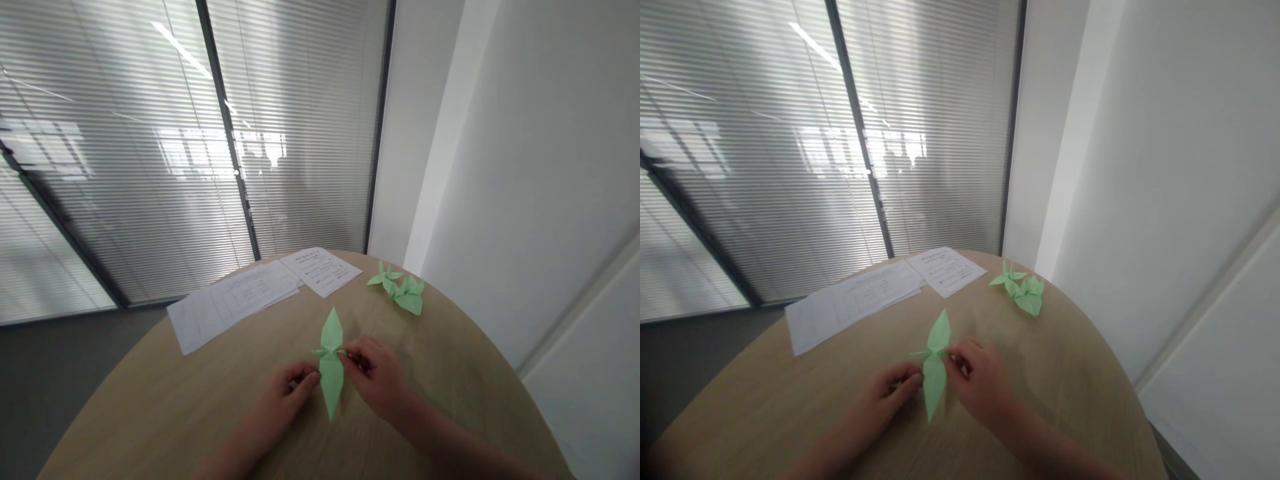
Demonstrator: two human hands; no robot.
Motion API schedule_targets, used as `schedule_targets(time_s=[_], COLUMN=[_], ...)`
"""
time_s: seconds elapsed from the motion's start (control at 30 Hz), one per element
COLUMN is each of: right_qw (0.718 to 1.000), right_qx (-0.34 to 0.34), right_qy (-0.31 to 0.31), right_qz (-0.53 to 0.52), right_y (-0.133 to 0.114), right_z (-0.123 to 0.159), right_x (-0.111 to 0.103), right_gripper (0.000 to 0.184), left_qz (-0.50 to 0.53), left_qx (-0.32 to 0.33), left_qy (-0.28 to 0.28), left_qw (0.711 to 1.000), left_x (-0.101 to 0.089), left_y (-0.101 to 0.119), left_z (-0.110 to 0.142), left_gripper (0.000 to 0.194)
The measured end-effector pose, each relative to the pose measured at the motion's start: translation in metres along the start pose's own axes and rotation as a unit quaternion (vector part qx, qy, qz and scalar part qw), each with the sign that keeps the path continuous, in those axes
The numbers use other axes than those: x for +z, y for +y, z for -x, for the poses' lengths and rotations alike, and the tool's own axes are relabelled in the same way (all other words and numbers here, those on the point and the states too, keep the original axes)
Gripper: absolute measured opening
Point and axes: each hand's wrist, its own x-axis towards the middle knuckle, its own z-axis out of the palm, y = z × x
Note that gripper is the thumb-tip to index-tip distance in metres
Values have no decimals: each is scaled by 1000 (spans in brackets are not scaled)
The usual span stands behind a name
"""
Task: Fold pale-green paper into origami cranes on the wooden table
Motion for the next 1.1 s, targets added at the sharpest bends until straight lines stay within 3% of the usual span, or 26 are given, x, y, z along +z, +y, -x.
schedule_targets(time_s=[0.13, 0.27, 0.57, 0.8, 0.97, 1.1], right_qw=[999, 999, 991, 993, 994, 988], right_qx=[10, -4, -58, -34, 21, 63], right_qy=[24, 4, -88, -82, -80, -108], right_qz=[-25, -45, -79, -75, -68, -92], right_y=[4, 4, 5, 9, 11, 11], right_z=[4, 7, 9, 8, 6, 6], right_x=[4, 3, 0, 0, 0, 2], right_gripper=[25, 17, 15, 12, 12, 13], left_qz=[98, 155, 198, 179, 91, 68], left_qx=[-54, -63, -36, -54, 16, 81], left_qy=[-19, -23, 21, 50, 135, 126], left_qw=[994, 986, 979, 981, 986, 986], left_x=[6, 9, 7, 6, 2, 1], left_y=[2, 8, 7, 3, 10, 12], left_z=[1, 2, 1, 0, 4, 7], left_gripper=[47, 46, 46, 41, 30, 18])
